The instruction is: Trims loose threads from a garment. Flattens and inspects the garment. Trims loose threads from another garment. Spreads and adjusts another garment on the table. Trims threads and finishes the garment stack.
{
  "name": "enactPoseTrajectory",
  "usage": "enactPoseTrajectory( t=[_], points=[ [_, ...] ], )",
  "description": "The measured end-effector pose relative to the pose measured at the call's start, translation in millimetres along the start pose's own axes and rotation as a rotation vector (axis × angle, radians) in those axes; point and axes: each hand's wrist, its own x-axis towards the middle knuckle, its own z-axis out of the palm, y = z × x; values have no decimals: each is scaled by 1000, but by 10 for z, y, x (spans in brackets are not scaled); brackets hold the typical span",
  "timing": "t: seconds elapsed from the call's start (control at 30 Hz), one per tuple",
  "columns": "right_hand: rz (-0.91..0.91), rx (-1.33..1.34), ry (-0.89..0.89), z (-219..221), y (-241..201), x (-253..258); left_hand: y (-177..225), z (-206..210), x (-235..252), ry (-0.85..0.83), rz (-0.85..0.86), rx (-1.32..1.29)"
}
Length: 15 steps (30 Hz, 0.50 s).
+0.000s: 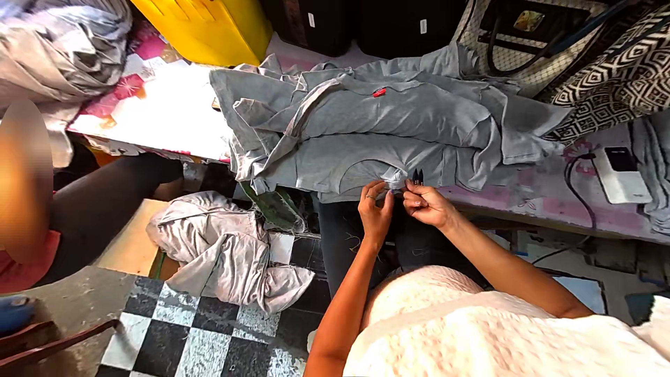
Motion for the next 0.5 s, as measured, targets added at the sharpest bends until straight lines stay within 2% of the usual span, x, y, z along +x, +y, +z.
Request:
enactPoseTrajectory(
  t=[0.1,0.17,0.27,0.37,0.5],
  points=[
    [-17,-27,-23,-35,78,21,153,52,38,-8,-121,-88],
    [-50,-54,-19,-45,132,16,181,113,38,40,-112,-53],
    [-116,-85,22,-41,129,-16,179,80,6,68,-40,-20],
    [-126,-112,86,-13,121,-57,221,59,-37,91,102,60],
    [-126,-142,67,16,171,-90,228,148,26,81,286,191]
  ],
)
